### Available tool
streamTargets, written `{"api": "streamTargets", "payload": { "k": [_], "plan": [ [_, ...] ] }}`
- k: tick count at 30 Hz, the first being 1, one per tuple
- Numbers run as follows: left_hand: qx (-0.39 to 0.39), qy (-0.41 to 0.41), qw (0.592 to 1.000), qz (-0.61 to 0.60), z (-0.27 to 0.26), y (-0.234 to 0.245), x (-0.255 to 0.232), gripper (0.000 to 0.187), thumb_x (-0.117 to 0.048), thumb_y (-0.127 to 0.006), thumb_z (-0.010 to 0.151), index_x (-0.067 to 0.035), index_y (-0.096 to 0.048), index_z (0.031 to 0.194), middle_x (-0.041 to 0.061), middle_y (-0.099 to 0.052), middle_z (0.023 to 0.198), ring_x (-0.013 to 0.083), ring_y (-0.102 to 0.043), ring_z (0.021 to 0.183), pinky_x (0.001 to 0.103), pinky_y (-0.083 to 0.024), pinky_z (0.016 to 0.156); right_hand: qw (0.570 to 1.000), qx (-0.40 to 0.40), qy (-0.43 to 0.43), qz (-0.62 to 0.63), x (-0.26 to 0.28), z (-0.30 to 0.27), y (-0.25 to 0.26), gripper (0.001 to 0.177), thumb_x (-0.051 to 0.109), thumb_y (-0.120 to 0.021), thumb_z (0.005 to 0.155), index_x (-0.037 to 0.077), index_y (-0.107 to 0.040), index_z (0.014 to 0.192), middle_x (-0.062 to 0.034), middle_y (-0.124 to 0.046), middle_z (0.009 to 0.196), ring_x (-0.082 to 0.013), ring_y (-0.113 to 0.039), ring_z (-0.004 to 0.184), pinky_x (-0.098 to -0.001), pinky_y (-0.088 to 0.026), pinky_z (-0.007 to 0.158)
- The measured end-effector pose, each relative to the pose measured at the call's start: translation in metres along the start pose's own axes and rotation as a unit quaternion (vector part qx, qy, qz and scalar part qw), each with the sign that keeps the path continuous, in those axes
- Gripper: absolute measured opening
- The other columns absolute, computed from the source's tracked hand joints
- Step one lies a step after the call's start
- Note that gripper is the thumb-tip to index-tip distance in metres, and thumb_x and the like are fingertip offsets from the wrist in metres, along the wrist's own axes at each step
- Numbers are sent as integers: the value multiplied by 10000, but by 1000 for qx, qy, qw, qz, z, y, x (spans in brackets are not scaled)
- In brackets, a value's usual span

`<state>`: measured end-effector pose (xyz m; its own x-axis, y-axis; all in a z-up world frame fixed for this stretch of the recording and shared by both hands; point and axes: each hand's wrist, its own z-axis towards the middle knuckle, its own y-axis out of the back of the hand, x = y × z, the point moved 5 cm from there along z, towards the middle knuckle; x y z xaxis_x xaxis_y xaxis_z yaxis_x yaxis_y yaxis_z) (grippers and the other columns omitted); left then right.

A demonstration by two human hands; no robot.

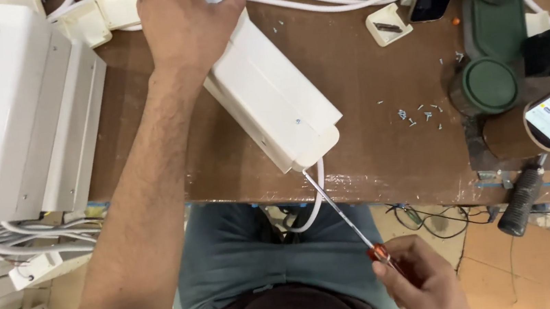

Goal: Assembling white plastic electrical enclosures using a screwdriver and screws.

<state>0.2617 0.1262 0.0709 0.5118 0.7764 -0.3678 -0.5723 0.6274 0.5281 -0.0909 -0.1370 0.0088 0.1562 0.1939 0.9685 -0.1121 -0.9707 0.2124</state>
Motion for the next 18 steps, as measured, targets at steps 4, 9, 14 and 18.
{"api": "streamTargets", "payload": {
  "k": [4, 9, 14, 18],
  "plan": [
    [4, 6, 1000, -1, -1, 0, -1, 396, -293, -916, 827, -19, -678, 984, 117, -696, 796, 338, -687, 787, 477, -567, 679, 938, -80, 230, -248, -2, -16, 3, 234, 258, -636, 1005, 47, -622, 1105, 11, -641, 843, -61, -600, 721, -201, -456, 593],
    [-22, -23, 999, 1, -2, 2, -3, 402, -295, -918, 820, -19, -685, 996, 118, -696, 811, 309, -689, 745, 442, -567, 641, 859, 109, -361, 345, -124, -29, 15, 465, 377, -639, 966, -71, -752, 1022, -67, -618, 527, -97, -412, 339, -252, -278, 267],
    [19, 16, 999, -26, -1, 2, -2, 389, -285, -901, 847, -16, -681, 1023, 102, -686, 772, 279, -690, 705, 433, -569, 647, 988, 72, -115, 77, -99, -15, 23, 257, 218, -687, 1038, -19, -642, 1126, -57, -571, 681, -97, -460, 465, -256, -325, 384],
    [6, 6, 1000, -21, -3, -1, -1, 396, -290, -914, 838, -27, -676, 1015, 98, -690, 796, 274, -693, 725, 424, -570, 646, 906, 22, -396, 146, -61, -13, 7, 518, 441, -556, 965, -48, -727, 977, -114, -557, 534, -140, -327, 303, -304, -209, 319]
  ]
}}
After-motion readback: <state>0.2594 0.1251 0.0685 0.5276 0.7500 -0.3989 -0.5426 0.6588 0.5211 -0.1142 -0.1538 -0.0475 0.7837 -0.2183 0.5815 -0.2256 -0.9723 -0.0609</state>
